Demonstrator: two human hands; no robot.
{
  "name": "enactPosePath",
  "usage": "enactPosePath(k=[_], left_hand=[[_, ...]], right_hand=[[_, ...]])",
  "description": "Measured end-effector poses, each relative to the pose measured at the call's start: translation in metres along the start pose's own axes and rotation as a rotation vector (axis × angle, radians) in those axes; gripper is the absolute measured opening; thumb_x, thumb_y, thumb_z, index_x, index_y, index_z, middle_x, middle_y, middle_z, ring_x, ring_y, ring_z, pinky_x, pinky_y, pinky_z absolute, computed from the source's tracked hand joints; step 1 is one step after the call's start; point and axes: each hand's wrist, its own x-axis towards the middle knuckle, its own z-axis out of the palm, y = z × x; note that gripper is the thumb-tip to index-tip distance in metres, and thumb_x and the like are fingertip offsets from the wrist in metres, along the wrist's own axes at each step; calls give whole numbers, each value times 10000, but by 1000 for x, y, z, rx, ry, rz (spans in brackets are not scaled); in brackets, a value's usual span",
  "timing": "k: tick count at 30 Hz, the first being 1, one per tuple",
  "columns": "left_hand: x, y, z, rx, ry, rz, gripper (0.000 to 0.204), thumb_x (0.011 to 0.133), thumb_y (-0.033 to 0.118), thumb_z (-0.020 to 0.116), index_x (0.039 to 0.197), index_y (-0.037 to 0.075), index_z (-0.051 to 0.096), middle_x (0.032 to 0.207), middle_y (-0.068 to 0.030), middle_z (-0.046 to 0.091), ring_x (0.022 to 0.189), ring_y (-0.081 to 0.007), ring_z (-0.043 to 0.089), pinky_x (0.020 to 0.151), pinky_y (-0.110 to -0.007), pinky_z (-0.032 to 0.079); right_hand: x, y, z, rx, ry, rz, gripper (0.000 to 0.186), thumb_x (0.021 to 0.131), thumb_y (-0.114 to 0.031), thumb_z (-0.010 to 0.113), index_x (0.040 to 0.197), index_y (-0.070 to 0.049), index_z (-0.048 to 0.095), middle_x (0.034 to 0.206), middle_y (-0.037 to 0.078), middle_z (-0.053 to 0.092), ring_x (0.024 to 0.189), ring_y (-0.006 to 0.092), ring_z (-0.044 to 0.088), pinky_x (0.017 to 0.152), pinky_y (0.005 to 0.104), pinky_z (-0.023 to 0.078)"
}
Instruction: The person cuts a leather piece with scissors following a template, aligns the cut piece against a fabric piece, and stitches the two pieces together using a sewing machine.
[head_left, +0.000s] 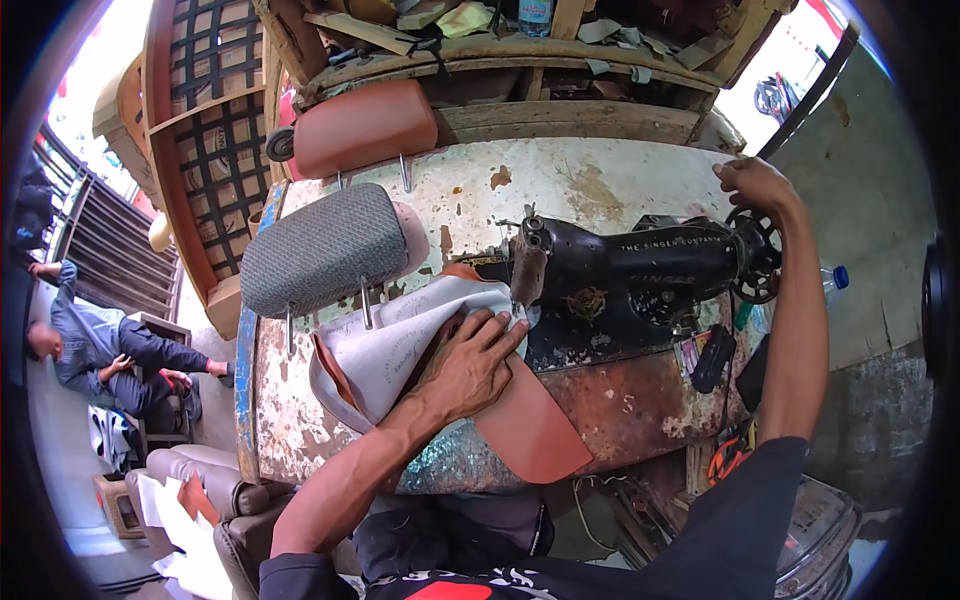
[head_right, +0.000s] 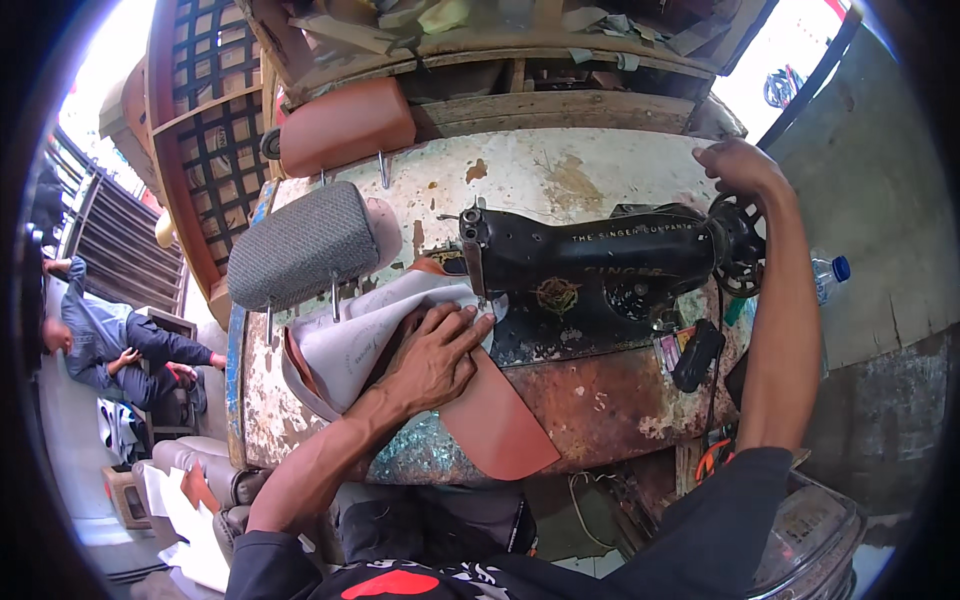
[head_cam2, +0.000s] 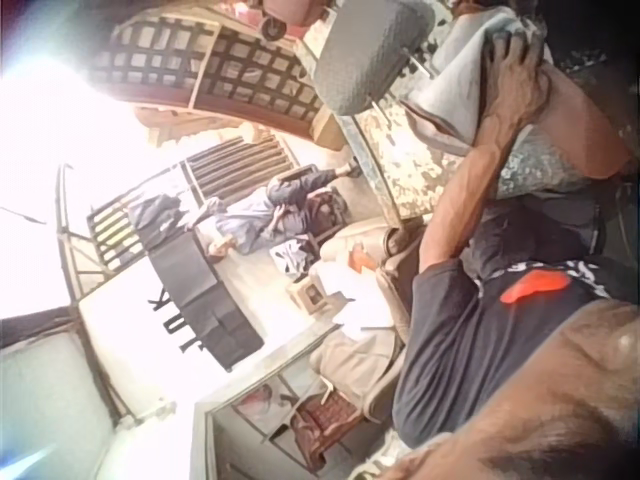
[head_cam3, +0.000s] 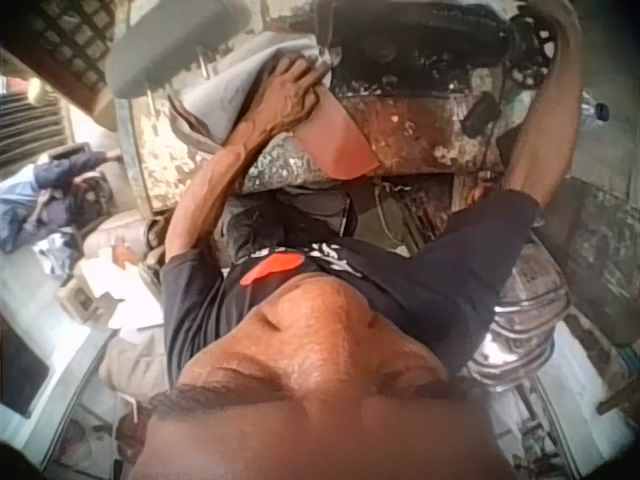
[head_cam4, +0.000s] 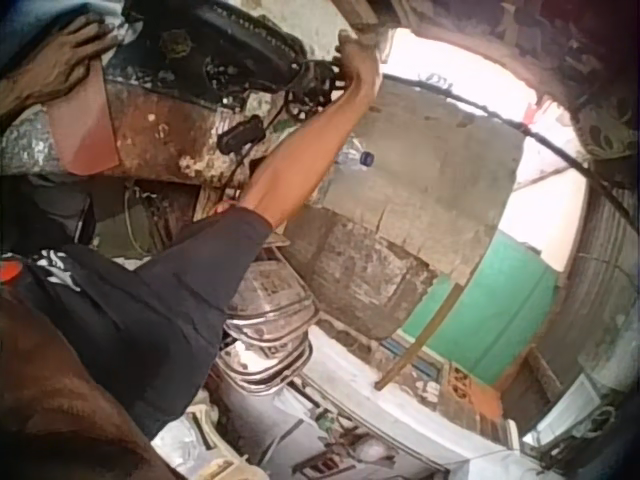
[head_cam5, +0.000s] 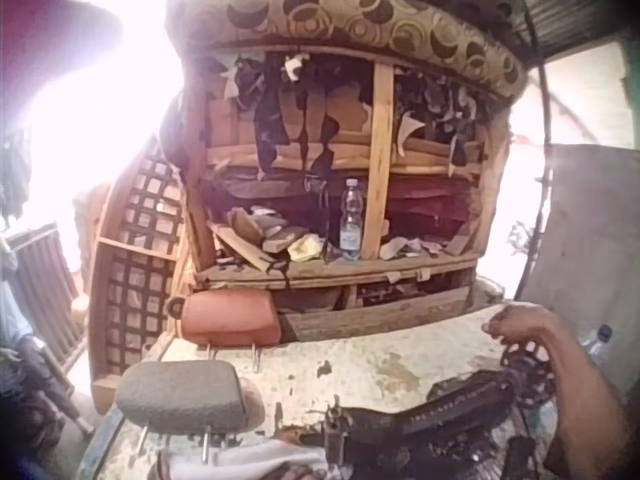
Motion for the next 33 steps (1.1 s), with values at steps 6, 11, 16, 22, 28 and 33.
enactPosePath(k=[6, 11, 16, 22, 28, 33], left_hand=[[0, 0, -4, -26, -13, -11, 644, 865, 185, 632, 1500, 151, 532, 1426, -147, 539, 1347, -359, 463, 1059, -615, 398], [2, 3, -3, -33, 12, 7, 646, 851, 167, 633, 1489, 140, 539, 1408, -148, 553, 1339, -359, 468, 1061, -613, 398], [4, 3, -1, -36, 46, 24, 641, 840, 158, 635, 1474, 130, 547, 1392, -149, 565, 1330, -360, 475, 1057, -606, 403], [-3, -6, 0, -15, 21, -5, 639, 837, 161, 632, 1469, 129, 547, 1387, -152, 558, 1325, -361, 476, 1042, -611, 412], [0, -1, -1, -4, 11, 5, 636, 839, 170, 632, 1468, 123, 548, 1395, -148, 555, 1327, -361, 475, 1046, -612, 413], [5, 2, 1, 40, 40, 36, 627, 844, 173, 632, 1464, 125, 554, 1400, -140, 557, 1331, -352, 473, 1045, -614, 417]], right_hand=[[-47, 10, 1, -119, 92, 34, 538, 1032, -424, 591, 1324, 17, 690, 1165, 110, 735, 972, 176, 658, 875, 351, 516], [-81, 51, 28, 384, 321, -155, 503, 1069, -372, 543, 1365, 18, 659, 1243, 134, 723, 1070, 177, 663, 977, 324, 492], [-130, 47, 75, 224, 983, -200, 426, 1095, -307, 534, 1318, 25, 679, 1246, 144, 719, 1107, 207, 664, 1004, 319, 485], [-190, -58, 229, 753, -16, -312, 292, 1097, -212, 531, 1189, -33, 743, 1014, 51, 753, 766, 101, 652, 631, 267, 540], [-28, -82, 298, 87, 372, -1104, 433, 1063, -174, 503, 1478, -54, 524, 1246, 48, 712, 989, 130, 681, 828, 270, 554], [5, -57, 364, 275, 342, -1068, 475, 1071, -199, 478, 1509, -17, 460, 1324, 79, 675, 1184, 145, 641, 1022, 280, 515]])
